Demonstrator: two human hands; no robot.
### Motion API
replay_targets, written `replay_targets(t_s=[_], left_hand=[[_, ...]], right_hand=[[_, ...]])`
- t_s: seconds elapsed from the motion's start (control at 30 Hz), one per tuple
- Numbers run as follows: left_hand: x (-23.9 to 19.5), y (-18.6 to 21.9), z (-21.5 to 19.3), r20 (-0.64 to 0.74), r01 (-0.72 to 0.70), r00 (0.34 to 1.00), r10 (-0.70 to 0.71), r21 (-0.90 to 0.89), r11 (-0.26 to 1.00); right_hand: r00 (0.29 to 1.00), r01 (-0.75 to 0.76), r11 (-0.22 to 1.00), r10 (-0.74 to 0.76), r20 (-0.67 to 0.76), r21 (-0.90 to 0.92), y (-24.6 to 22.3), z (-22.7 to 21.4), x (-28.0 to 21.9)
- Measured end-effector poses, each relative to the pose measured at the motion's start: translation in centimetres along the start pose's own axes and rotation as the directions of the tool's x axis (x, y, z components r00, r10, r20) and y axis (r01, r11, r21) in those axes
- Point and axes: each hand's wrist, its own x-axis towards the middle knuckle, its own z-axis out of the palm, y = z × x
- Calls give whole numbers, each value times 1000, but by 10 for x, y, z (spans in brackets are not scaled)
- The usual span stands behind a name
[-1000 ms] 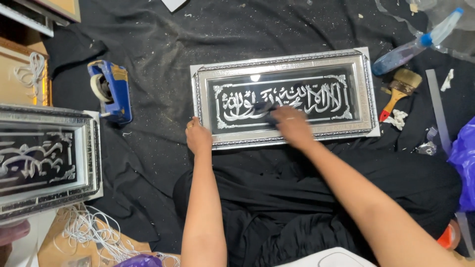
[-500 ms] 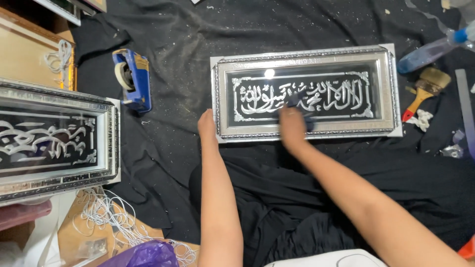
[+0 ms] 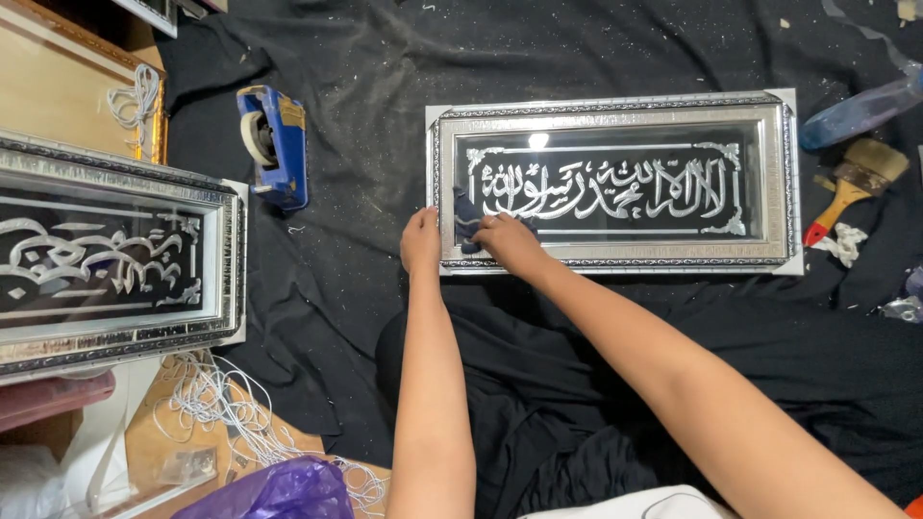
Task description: The person cleans the back of a framed artwork with a brush and then wipes the front glass and frame with a cloth. The person uses a spray bottle to moisten the cloth and continues wiping the frame and glass surface.
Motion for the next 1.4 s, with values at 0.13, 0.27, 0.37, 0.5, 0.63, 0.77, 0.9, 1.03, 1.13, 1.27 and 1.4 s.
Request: replay_targets(t_s=[0.13, 0.27, 0.37, 0.5, 0.63, 0.77, 0.9, 1.03, 1.13, 1.27, 1.4], left_hand=[[-1, 2, 0, -8, -14, 1000, 15, 37, 999], [0, 5, -1, -5, -17, 1000, 17, 36, 999], [2, 5, 0, 3, -14, 1000, 14, 60, 998], [7, -5, 7, -39, -36, 998, 41, 121, 992], [18, -14, 11, -73, -87, 992, 101, 174, 981], [21, -21, 16, -103, -105, 987, 123, 172, 980], [22, -22, 18, -140, -86, 984, 107, 149, 985], [26, -25, 23, -189, -85, 976, 108, 129, 988], [17, -14, 22, -217, -59, 972, 86, 127, 990], [11, -7, 22, -251, -56, 965, 80, 101, 993], [12, -2, 21, -261, -12, 965, 35, 89, 996]], right_hand=[[1000, -14, 995, 14, 5, 98, -11, 0, 21], [975, -211, 928, 221, 1, 308, -17, 12, 21], [994, -96, 975, 106, -38, 202, -24, 2, 4], [999, -50, 995, 50, 7, 90, 13, -48, -23], [973, -221, 947, 199, 114, 234, 95, -87, -76], [921, -368, 911, 330, 207, 185, 176, -140, -149], [762, -625, 754, 645, 51, -199, 291, -119, -243], [648, -747, 596, 752, -120, -295, 280, -89, -232], [723, -690, 716, 689, -47, -107, 184, -101, -167], [887, -460, 888, 460, -50, 18, 85, -88, -94], [976, -186, 978, 195, -97, 97, 17, -34, -32]])
